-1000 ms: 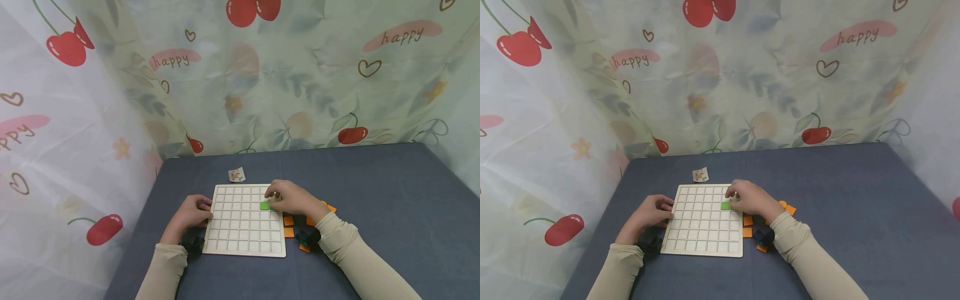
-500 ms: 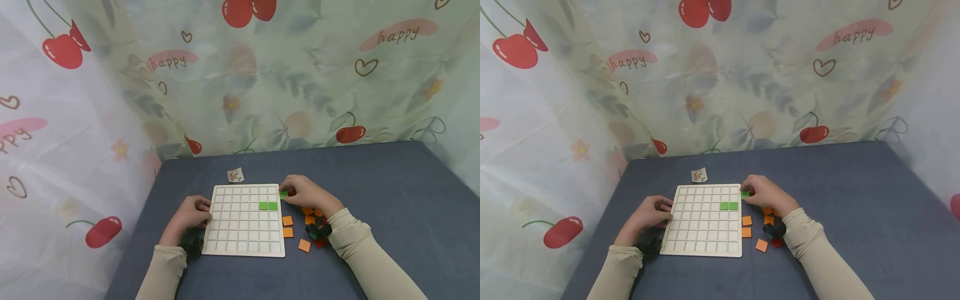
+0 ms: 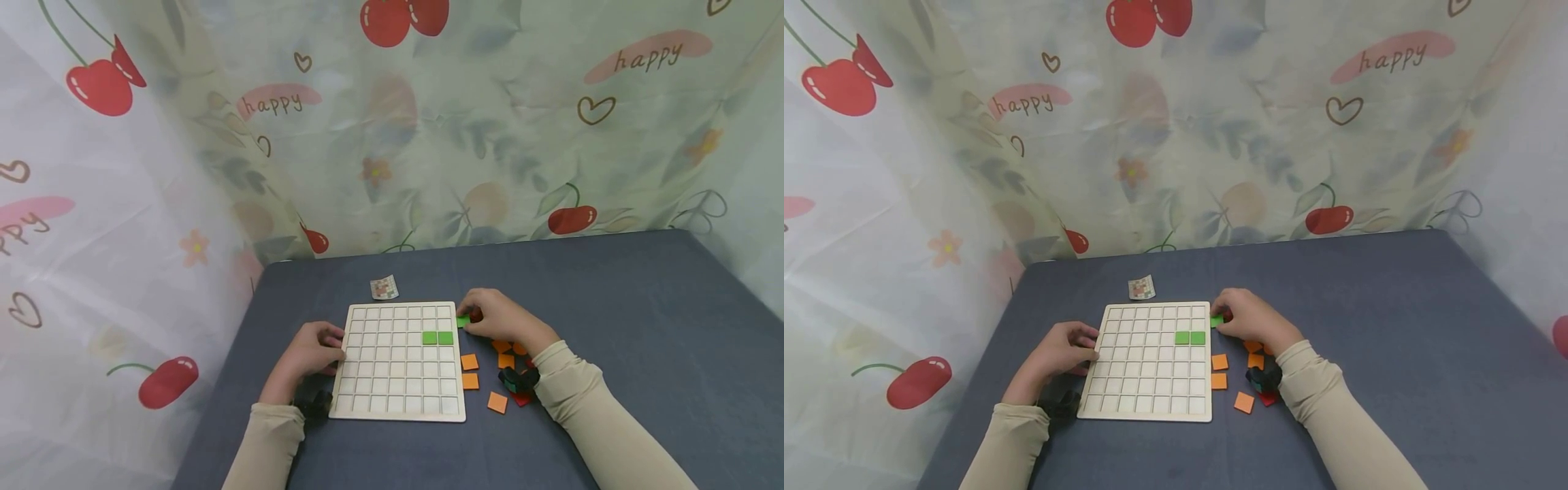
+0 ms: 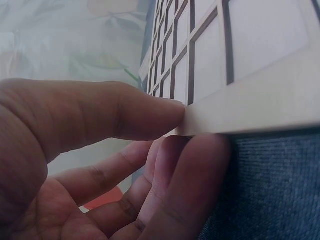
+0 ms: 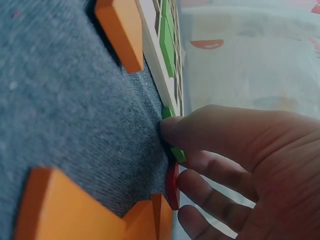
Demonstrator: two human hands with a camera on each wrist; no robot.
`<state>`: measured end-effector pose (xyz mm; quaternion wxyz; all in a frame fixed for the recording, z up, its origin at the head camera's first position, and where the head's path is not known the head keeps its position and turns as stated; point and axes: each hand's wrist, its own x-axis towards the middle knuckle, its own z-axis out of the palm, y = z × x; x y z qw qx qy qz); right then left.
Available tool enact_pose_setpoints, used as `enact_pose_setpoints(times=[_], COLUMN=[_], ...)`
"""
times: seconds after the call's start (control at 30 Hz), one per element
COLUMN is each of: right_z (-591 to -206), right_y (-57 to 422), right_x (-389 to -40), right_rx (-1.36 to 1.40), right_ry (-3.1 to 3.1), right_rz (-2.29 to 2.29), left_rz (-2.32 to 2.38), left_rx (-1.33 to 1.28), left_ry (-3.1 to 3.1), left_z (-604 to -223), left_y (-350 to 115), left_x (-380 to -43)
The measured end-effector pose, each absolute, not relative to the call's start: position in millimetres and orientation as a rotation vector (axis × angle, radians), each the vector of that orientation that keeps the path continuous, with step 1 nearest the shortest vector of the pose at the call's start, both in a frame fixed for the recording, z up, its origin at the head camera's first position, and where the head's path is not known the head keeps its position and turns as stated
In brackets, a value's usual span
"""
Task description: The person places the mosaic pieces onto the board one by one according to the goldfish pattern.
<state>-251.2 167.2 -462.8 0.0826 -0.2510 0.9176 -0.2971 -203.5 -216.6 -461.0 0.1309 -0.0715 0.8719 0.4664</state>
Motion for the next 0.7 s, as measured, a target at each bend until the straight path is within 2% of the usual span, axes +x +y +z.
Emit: enact_pose_setpoints(times=[0.4, 0.7], right_z=[-455.1, -450.3], right_y=[164.1, 136.2], right_x=[-246.5, -249.5], right_rx=[-0.776, -0.854], right_ry=[2.759, 2.709], right_rz=[-0.964, -0.992], left_rz=[1.360, 1.369], left_rx=[-0.206, -0.186], left_ry=[2.529, 2.525], left_z=[-459.8, -456.4], left_y=[-216.4, -217.6], left_x=[-203.0, -200.0])
